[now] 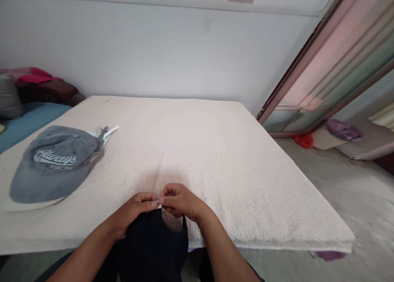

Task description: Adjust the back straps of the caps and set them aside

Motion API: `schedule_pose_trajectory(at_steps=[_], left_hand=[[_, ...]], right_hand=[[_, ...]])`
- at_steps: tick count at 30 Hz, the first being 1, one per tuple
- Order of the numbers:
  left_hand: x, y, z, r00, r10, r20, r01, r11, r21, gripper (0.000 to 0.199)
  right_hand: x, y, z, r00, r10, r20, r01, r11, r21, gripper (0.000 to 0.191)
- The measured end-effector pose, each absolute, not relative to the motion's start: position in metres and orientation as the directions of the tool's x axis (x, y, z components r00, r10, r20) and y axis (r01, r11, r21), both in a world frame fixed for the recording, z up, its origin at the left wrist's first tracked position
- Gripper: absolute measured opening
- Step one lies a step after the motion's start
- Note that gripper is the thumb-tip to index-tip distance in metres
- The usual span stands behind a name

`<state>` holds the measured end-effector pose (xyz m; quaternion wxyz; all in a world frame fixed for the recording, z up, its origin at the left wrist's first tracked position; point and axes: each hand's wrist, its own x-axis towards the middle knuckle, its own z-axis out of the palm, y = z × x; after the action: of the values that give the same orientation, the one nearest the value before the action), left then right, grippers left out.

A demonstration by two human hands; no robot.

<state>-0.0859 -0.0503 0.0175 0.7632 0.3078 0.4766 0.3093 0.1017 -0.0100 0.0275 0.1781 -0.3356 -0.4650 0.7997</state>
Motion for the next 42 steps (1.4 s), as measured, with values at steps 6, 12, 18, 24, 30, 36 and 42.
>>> schedule_pose_trajectory(at_steps=[6, 12, 18, 24, 30, 36, 42], left_hand=[[-0.087, -0.043, 0.024, 0.224, 0.793, -0.566, -0.474, 0.597, 0.648, 0.010], [-0.090, -0.038, 0.035, 0.316, 0.661, -0.681, -0.565, 0.708, 0.424, 0.022], [-0.089, -0.047, 0.037, 0.435, 0.725, -0.534, -0.516, 0.687, 0.512, 0.016], [-0.094, -0.040, 0.030, 0.404, 0.709, -0.579, -0.678, 0.656, 0.331, 0.025], [-0.102, -0.024, 0.031, 0.174, 0.829, -0.531, -0.827, 0.415, 0.379, 0.031], [-0.095, -0.023, 0.036, 0.185, 0.789, -0.585, -0.814, 0.457, 0.359, 0.033], [-0.090, -0.048, 0.014, 0.438, 0.823, -0.361, -0.753, 0.555, 0.353, 0.040]], right_hand=[[0.106, -0.011, 0.032, -0.673, 0.685, -0.277, -0.021, -0.393, -0.919, 0.024], [0.109, -0.008, 0.029, -0.558, 0.736, -0.383, -0.216, -0.575, -0.789, 0.023], [0.116, 0.002, 0.031, -0.398, 0.846, -0.354, -0.513, -0.526, -0.678, 0.026], [0.120, 0.004, 0.028, -0.378, 0.823, -0.424, -0.514, -0.568, -0.644, 0.024], [0.120, -0.001, 0.029, -0.569, 0.758, -0.319, -0.475, -0.620, -0.625, 0.024], [0.122, 0.006, 0.024, -0.362, 0.892, -0.270, -0.568, -0.441, -0.695, 0.023], [0.125, 0.019, 0.016, -0.169, 0.954, -0.247, -0.653, -0.296, -0.698, 0.027]])
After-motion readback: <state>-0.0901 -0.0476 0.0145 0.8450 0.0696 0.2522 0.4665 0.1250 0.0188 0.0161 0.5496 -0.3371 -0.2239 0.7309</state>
